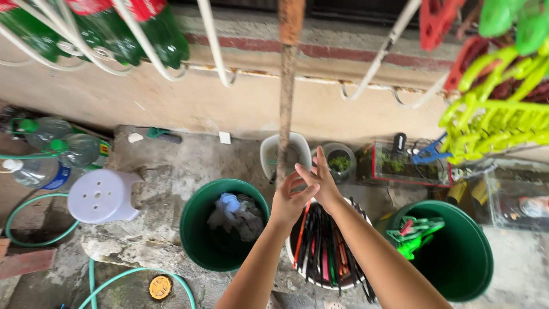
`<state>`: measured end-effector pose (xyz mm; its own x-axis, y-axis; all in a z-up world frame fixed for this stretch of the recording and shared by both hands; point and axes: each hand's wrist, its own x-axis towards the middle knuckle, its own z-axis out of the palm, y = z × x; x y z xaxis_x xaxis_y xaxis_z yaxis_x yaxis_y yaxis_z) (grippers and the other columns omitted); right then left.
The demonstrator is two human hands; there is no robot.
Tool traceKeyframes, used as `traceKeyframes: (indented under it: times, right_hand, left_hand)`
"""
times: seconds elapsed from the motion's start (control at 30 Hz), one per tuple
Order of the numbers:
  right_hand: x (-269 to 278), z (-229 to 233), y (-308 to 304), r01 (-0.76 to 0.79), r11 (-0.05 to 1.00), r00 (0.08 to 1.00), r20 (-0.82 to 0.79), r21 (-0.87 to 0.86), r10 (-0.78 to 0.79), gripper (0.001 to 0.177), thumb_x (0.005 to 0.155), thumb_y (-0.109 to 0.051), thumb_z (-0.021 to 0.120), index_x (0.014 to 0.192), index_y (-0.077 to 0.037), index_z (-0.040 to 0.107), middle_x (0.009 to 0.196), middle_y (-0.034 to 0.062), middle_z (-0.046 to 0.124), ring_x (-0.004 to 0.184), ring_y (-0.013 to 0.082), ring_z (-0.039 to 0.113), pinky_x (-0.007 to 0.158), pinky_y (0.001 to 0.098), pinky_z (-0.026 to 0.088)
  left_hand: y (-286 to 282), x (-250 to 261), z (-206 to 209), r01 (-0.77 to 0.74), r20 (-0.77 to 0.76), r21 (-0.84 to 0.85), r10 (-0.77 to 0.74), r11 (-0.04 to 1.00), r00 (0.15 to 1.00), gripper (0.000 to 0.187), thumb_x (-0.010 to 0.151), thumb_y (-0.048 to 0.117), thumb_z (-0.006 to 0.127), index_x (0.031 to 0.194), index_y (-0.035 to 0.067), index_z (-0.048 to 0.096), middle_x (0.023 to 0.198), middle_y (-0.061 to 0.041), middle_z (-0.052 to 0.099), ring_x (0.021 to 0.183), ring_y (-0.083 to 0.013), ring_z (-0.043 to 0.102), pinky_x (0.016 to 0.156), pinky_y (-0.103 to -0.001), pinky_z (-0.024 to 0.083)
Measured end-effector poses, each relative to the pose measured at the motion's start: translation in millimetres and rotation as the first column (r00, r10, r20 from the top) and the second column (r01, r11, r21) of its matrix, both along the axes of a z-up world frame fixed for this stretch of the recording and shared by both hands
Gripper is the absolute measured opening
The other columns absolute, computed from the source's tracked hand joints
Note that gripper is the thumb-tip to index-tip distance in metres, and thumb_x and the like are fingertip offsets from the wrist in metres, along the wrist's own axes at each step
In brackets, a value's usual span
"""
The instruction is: Hanging wet clothes onto a clothesline using hangers and a pole.
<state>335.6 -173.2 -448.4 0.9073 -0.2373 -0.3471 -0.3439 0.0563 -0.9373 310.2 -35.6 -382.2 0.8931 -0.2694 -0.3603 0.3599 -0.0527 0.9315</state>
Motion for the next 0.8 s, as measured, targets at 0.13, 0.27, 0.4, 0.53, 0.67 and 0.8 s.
traceKeyframes:
  times: [0.13, 0.27, 0.4, 0.53, 0.67, 0.8]
  right_hand:
    - [-48, -29, -36, 0.067, 0.998, 0.995, -0.068, -0.013, -0.068, 0.107, 0.079, -0.048, 0.076, 0.163, -0.015, 0.019, 0.163, 0.0164, 0.031, 0.145, 0.0316, 0.039, 0.110, 0.0454, 0.043]
    - [-100, -58, -89, 0.122, 0.993, 0.991, -0.054, -0.005, -0.122, 0.091, 0.084, -0.048, 0.074, 0.157, -0.012, 0.034, 0.159, 0.0142, 0.041, 0.140, 0.0272, 0.048, 0.110, 0.0417, 0.041]
    - [-162, -67, -163, 0.158, 0.986, 0.973, -0.176, 0.045, -0.148, 0.074, 0.089, -0.049, 0.065, 0.153, -0.015, 0.048, 0.150, 0.0075, 0.057, 0.135, 0.0194, 0.053, 0.109, 0.0408, 0.040]
    - [-231, -86, -255, 0.196, 0.978, 0.956, -0.234, 0.068, -0.175, 0.066, 0.093, -0.048, 0.060, 0.150, -0.016, 0.049, 0.149, 0.0008, 0.054, 0.138, 0.0143, 0.048, 0.109, 0.0393, 0.039]
    - [-308, -140, -341, 0.224, 0.974, 0.954, -0.210, 0.020, -0.215, 0.053, 0.101, -0.043, 0.054, 0.148, -0.018, 0.054, 0.148, 0.0055, 0.058, 0.141, 0.0176, 0.047, 0.115, 0.0319, 0.032]
    - [-367, -183, -413, 0.155, 0.987, 0.934, -0.317, -0.051, -0.163, 0.048, 0.104, -0.043, 0.044, 0.147, -0.026, 0.056, 0.152, 0.0026, 0.057, 0.146, 0.0206, 0.044, 0.117, 0.0332, 0.031]
  left_hand:
    - [-33, -29, -64, 0.013, 0.089, -0.103, -0.004, 0.995, 0.996, 0.057, 0.086, 0.030, 0.079, 0.132, 0.001, 0.064, 0.126, -0.013, 0.072, 0.116, -0.0162, 0.066, 0.102, -0.030, 0.048]
    - [-76, -68, -90, 0.018, -0.044, -0.046, -0.020, 0.999, 0.999, 0.050, 0.089, 0.032, 0.074, 0.127, 0.000, 0.067, 0.121, -0.011, 0.073, 0.109, -0.0171, 0.067, 0.096, -0.030, 0.050]
    - [-145, -115, -116, 0.046, -0.106, -0.015, -0.047, 0.999, 0.993, 0.053, 0.089, 0.035, 0.072, 0.129, 0.001, 0.065, 0.123, -0.011, 0.072, 0.113, -0.0183, 0.068, 0.098, -0.030, 0.050]
    - [-235, -166, -125, 0.131, -0.284, 0.068, -0.107, 0.989, 0.953, 0.059, 0.089, 0.041, 0.071, 0.135, 0.004, 0.060, 0.131, -0.009, 0.068, 0.121, -0.0174, 0.062, 0.102, -0.031, 0.045]
    - [-325, -223, -190, 0.180, -0.245, 0.099, -0.151, 0.979, 0.958, 0.066, 0.087, 0.047, 0.069, 0.137, 0.004, 0.060, 0.137, -0.011, 0.066, 0.129, -0.0231, 0.060, 0.107, -0.035, 0.044]
    - [-388, -263, -269, 0.138, 0.039, 0.580, -0.196, 0.803, 0.980, 0.070, 0.089, 0.059, 0.068, 0.142, 0.015, 0.060, 0.158, -0.016, 0.042, 0.148, -0.0345, 0.033, 0.119, -0.048, 0.029]
